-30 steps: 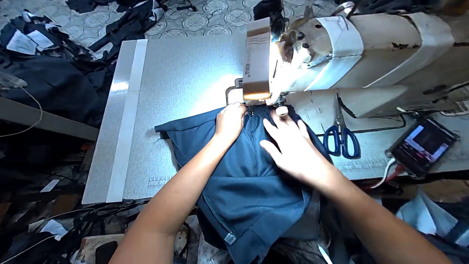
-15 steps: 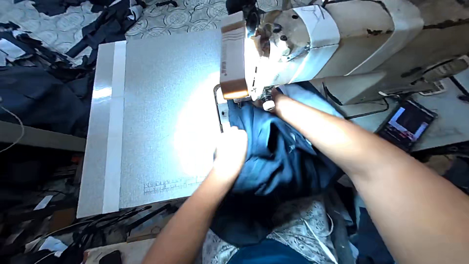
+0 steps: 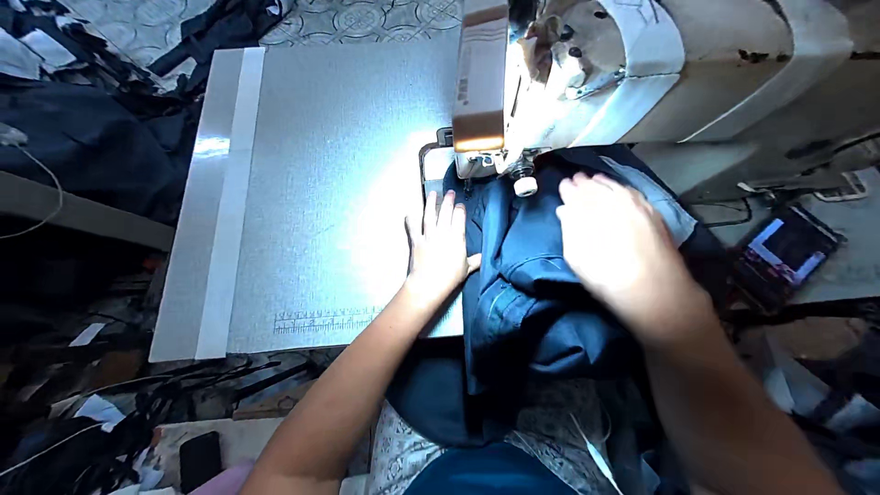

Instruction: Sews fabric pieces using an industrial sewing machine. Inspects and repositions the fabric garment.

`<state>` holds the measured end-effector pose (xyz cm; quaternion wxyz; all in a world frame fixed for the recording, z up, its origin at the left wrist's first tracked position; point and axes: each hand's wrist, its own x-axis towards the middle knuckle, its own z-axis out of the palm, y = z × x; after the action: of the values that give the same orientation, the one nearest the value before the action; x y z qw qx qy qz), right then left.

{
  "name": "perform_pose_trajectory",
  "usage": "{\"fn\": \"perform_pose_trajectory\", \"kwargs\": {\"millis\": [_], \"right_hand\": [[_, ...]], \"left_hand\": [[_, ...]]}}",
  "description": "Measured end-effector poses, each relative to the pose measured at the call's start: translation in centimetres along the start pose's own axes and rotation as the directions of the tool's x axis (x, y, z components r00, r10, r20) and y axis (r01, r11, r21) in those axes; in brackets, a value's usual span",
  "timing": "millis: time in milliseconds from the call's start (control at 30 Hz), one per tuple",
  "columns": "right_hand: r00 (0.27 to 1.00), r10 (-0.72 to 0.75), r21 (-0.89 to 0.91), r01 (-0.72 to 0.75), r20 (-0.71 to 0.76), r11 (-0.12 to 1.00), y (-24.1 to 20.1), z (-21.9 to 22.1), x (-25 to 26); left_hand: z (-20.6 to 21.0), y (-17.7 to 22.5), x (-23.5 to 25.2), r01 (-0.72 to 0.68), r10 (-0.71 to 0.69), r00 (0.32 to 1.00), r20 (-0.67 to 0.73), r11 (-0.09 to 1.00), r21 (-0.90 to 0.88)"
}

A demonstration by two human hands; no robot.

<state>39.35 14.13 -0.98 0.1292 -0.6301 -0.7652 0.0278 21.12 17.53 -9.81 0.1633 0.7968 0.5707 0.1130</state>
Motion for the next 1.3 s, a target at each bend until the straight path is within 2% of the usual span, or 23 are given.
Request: {"fn": "perform_pose_trajectory", "kwargs": {"millis": [67,100,133,167,233,300,367,433,500,600,733,800,867,933,1033,1100,1233,1300], "right_hand": [[0.966,-0.089,0.255,0.153,-0.244,0.955,-4.1,1.4,-3.4],[0.946,-0.151,0.349,0.249,-0.286,0.903,-5.7,3.1,-4.3],[0.948,-0.195,0.384,0.282,-0.251,0.879,-6.6,4.9,-4.9],[0.967,-0.198,0.369,0.244,-0.16,0.897,-6.5,6.5,-5.1],[0.994,-0.103,0.278,0.092,0.023,0.956,-3.9,8.1,-4.7],[0.994,-0.022,0.104,0.011,0.111,0.995,-0.8,7.7,-4.4],[0.984,0.009,-0.051,0.0,0.179,0.999,0.7,6.6,-5.2],[0.988,-0.048,-0.131,0.068,0.147,0.989,0.7,6.4,-6.6],[0.979,-0.196,-0.145,0.203,0.061,0.968,-0.1,6.8,-8.6],[0.903,-0.43,-0.155,0.422,-0.02,0.893,-1.6,7.6,-11.8],[0.859,-0.483,-0.173,0.457,-0.168,0.873,-0.3,9.7,-12.9],[0.835,-0.508,-0.126,0.492,-0.213,0.861,0.6,9.9,-12.3],[0.816,-0.551,-0.064,0.549,-0.175,0.833,0.9,9.1,-11.7],[0.805,-0.584,-0.034,0.584,-0.103,0.811,1.2,7.5,-11.1],[0.824,-0.566,-0.092,0.562,-0.018,0.822,1.4,4.9,-10.7],[0.848,-0.529,-0.159,0.527,0.031,0.835,0.6,3.9,-10.9],[0.846,-0.529,-0.187,0.53,0.059,0.827,-0.9,6.1,-11.7],[0.826,-0.563,-0.129,0.562,0.035,0.817,-0.5,6.8,-11.6]], "left_hand": [[-0.6,0.3,-0.4,0.01,-0.01,0.999,0.034,1.0,-0.006],[-1.3,0.6,-0.8,0.024,-0.023,0.997,0.074,1.0,-0.012],[-1.9,0.8,-1.3,0.027,-0.026,0.995,0.097,1.0,-0.012],[-1.8,0.6,-1.4,0.022,-0.021,0.996,0.085,1.0,-0.01],[-1.3,0.0,-0.8,0.014,-0.013,0.998,0.068,1.0,-0.007],[-1.0,-0.3,0.0,0.027,-0.027,0.996,0.082,1.0,0.009],[-0.9,-0.4,0.1,0.026,-0.029,0.995,0.099,0.999,0.026],[-0.6,-0.3,-0.4,-0.011,0.008,0.996,0.087,0.999,0.043],[0.1,-0.6,-1.5,-0.086,0.083,0.994,0.068,0.996,0.038],[1.8,-1.3,-4.7,-0.228,0.229,0.973,0.033,0.973,-0.027],[3.7,-1.7,-10.3,-0.399,0.397,0.916,-0.064,0.916,-0.04],[4.5,-0.9,-12.4,-0.406,0.405,0.906,-0.122,0.914,0.02],[5.4,-0.1,-13.6,-0.372,0.389,0.9,-0.199,0.921,0.117],[6.3,0.2,-13.9,-0.333,0.374,0.862,-0.342,0.927,0.174],[6.3,-0.3,-13.9,-0.384,0.396,0.785,-0.477,0.914,0.127],[5.9,-0.5,-13.8,-0.461,0.444,0.773,-0.454,0.884,0.078],[6.1,-0.2,-13.3,-0.488,0.485,0.82,-0.304,0.87,0.074],[6.9,-0.2,-13.1,-0.468,0.477,0.803,-0.358,0.876,0.118]]}}
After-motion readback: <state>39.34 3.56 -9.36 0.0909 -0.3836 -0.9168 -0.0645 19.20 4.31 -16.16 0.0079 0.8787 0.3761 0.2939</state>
